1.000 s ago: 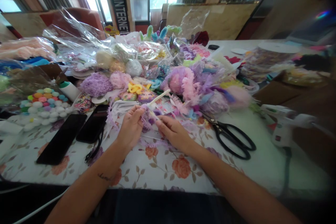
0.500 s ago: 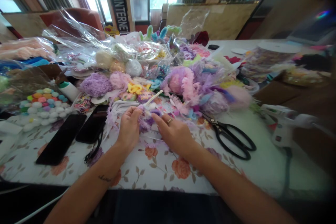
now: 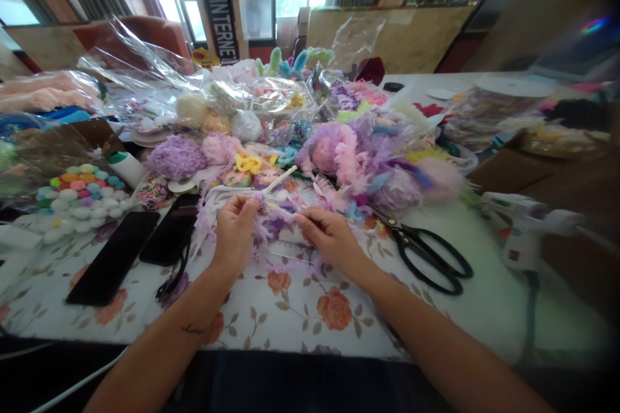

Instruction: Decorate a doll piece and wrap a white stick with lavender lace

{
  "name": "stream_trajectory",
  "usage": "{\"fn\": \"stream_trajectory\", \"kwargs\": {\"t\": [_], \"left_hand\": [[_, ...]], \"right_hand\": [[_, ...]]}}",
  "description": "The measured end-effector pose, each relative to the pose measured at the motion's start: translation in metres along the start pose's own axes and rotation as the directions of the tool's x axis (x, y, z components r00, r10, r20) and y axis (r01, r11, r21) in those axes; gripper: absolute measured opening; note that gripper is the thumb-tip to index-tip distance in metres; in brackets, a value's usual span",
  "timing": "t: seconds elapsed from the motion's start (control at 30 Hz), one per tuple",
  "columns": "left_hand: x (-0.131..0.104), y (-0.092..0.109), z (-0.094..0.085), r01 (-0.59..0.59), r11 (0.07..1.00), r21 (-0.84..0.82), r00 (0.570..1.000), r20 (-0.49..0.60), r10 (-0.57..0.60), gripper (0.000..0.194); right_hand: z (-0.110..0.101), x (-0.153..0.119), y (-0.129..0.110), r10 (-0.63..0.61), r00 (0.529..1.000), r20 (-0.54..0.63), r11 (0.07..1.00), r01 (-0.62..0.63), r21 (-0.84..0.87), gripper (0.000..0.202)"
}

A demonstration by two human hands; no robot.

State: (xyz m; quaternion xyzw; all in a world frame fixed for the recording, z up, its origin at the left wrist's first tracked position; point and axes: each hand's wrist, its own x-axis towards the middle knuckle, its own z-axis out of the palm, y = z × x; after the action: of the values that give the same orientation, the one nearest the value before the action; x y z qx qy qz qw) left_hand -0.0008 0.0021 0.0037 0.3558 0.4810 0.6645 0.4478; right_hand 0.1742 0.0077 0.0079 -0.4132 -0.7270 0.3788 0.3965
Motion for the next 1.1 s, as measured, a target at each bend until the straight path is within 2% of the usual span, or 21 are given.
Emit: {"fn": "stream_trajectory", "kwargs": {"t": [0.1,0.2,0.3,0.37,0.43,0.5,0.6,0.67,0.77,0.83,0.93,1.03,1.1], "left_hand": [[0.001,0.0,-0.001,0.011,1.0,-0.001,1.0,0.002,-0.011,0.018],[0.001,0.0,-0.001,0.013,1.0,0.002,1.0,0.0,-0.013,0.018],[0.001,0.001,0.0,0.03,1.0,0.004,1.0,-0.003,-0.029,0.017],[0.001,0.001,0.0,0.048,0.999,0.007,0.999,-0.005,-0.048,0.017],[0.001,0.001,0.0,0.058,0.998,0.005,0.998,-0.003,-0.058,0.017],[0.0,0.0,0.001,0.056,0.998,0.002,0.998,0.002,-0.056,0.017],[0.0,0.0,0.002,0.056,0.998,-0.001,0.998,0.007,-0.056,0.017],[0.0,0.0,0.003,0.062,0.998,-0.005,0.998,0.008,-0.062,0.018],[-0.001,0.002,0.005,0.037,0.999,0.012,0.999,0.007,-0.037,0.018],[-0.002,0.004,0.006,-0.023,0.998,0.063,1.0,0.016,0.023,0.016],[-0.003,0.007,0.004,-0.152,0.966,0.21,0.988,0.069,0.14,0.01],[-0.002,0.008,0.0,-0.321,0.846,0.425,0.946,0.18,0.268,0.004],[0.0,0.007,-0.003,-0.471,0.692,0.547,0.882,0.314,0.352,0.009]], "right_hand": [[0.0,0.003,0.004,0.143,0.988,0.066,0.966,-0.154,0.208,0.024],[0.001,0.002,0.008,0.146,0.989,0.034,0.956,-0.15,0.253,0.028],[0.002,-0.002,0.008,0.012,1.0,-0.026,1.0,-0.011,0.027,0.03],[0.002,-0.005,0.007,-0.113,0.993,-0.03,0.972,0.105,-0.209,0.03],[0.002,-0.007,0.007,-0.239,0.971,-0.014,0.879,0.211,-0.427,0.03],[0.002,-0.009,0.009,-0.333,0.943,-0.004,0.762,0.266,-0.59,0.029],[0.002,-0.009,0.011,-0.381,0.924,0.002,0.658,0.273,-0.702,0.033],[0.001,-0.009,0.01,-0.37,0.929,-0.005,0.68,0.267,-0.683,0.034],[-0.001,-0.008,0.003,-0.277,0.96,-0.03,0.828,0.223,-0.515,0.033],[-0.003,-0.007,-0.003,-0.178,0.982,-0.059,0.92,0.145,-0.365,0.035],[-0.008,-0.003,-0.009,-0.081,0.989,-0.125,0.97,0.049,-0.24,0.038],[-0.013,0.0,-0.012,-0.077,0.986,-0.15,0.97,0.039,-0.239,0.039],[-0.017,0.002,-0.011,-0.088,0.985,-0.147,0.957,0.043,-0.285,0.04]]}}
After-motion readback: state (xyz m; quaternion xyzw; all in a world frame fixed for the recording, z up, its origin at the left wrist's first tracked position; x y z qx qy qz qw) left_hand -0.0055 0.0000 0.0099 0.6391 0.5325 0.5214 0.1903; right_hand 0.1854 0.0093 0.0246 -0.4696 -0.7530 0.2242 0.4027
